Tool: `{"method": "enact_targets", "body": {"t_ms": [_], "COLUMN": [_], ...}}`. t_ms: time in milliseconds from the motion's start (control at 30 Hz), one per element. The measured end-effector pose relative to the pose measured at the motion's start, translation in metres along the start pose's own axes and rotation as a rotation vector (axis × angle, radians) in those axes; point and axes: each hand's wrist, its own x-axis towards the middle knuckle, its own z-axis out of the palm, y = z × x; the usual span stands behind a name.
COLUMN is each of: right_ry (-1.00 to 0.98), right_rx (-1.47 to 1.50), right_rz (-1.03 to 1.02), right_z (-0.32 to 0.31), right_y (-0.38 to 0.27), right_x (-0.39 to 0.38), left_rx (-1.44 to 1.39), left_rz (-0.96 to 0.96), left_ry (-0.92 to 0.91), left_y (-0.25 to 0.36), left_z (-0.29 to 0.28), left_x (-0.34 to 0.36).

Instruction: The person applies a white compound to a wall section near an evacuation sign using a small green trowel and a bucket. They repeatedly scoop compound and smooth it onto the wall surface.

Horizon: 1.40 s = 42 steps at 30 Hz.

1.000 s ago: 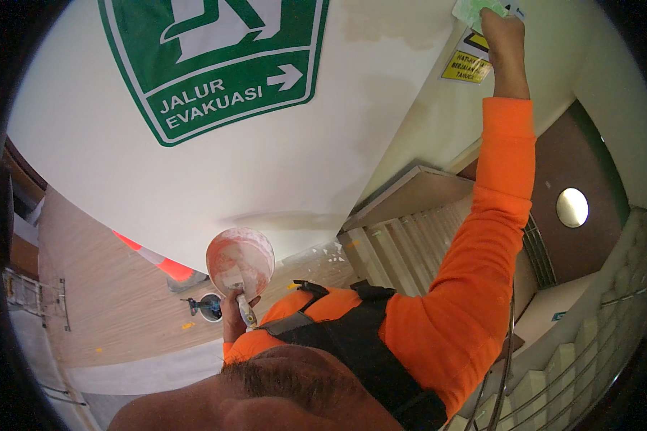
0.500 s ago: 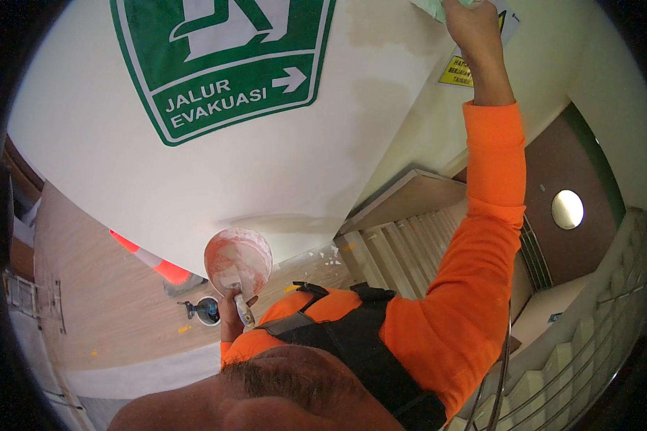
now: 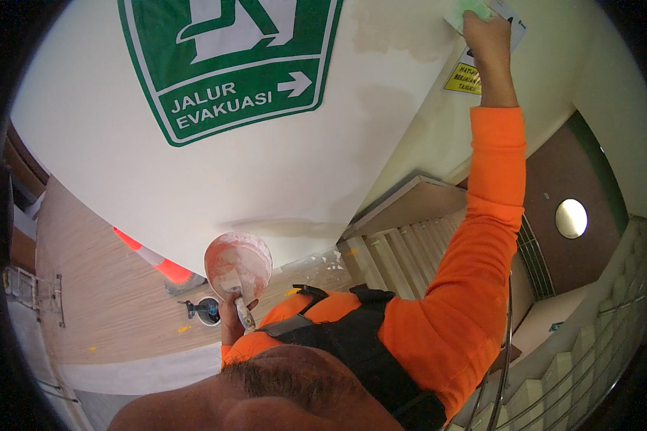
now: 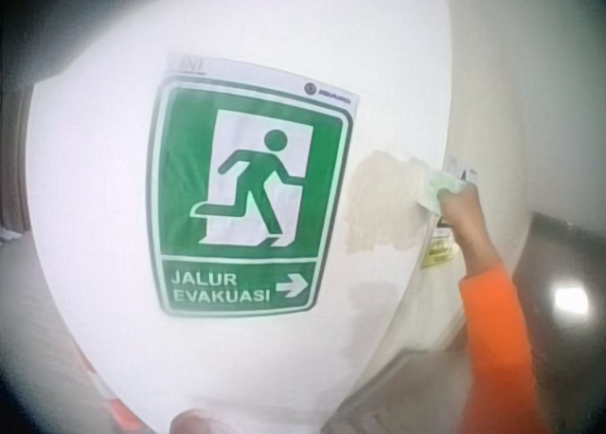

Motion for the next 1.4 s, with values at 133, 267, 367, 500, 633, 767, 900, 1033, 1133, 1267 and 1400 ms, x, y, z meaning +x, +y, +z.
{"method": "enact_targets", "body": {"t_ms": [133,267,367,500,633,767,900,1033,1133,1267,1400], "right_ry": [-0.127,-0.036,0.015,0.005,-0.043,-0.007,-0.060,-0.162,-0.190,-0.265,-0.369], "right_rx": [-0.016,-0.063,-0.138,-0.245,-0.294,-0.348,-0.399,-0.379,-0.485,-0.443,-0.402], "right_rz": [-0.152,-0.111,-0.140,-0.303,-0.390,-0.565,-0.571,-0.447,-0.465,-0.378,-0.406], "right_z": [0.010,-0.009,-0.033,-0.045,-0.055,-0.063,-0.076,-0.080,-0.088,-0.085,-0.096], "right_y": [-0.019,-0.013,0.018,0.045,0.064,0.096,0.116,0.142,0.160,0.145,0.211], "right_x": [-0.027,-0.031,-0.007,0.006,0.012,0.038,0.069,0.103,0.128,0.122,0.156], "left_rx": [0.014,0.014,0.017,0.023,0.029,0.030,0.050,0.176,0.082,0.087,0.100], "left_rz": [-0.010,-0.009,-0.010,-0.013,-0.012,-0.007,0.011,0.151,0.003,-0.014,-0.015], "left_ry": [-0.019,-0.029,-0.021,-0.005,-0.003,-0.034,-0.013,-0.105,0.007,-0.010,-0.023], "left_y": [-0.009,-0.008,-0.014,-0.018,-0.028,-0.038,-0.053,-0.098,-0.077,-0.095,-0.109], "left_z": [-0.005,0.018,0.025,0.029,0.049,0.082,0.119,0.111,0.176,0.197,0.222], "left_x": [0.007,0.001,0.002,0.002,0.002,0.003,0.008,0.046,0.033,0.051,0.067]}}
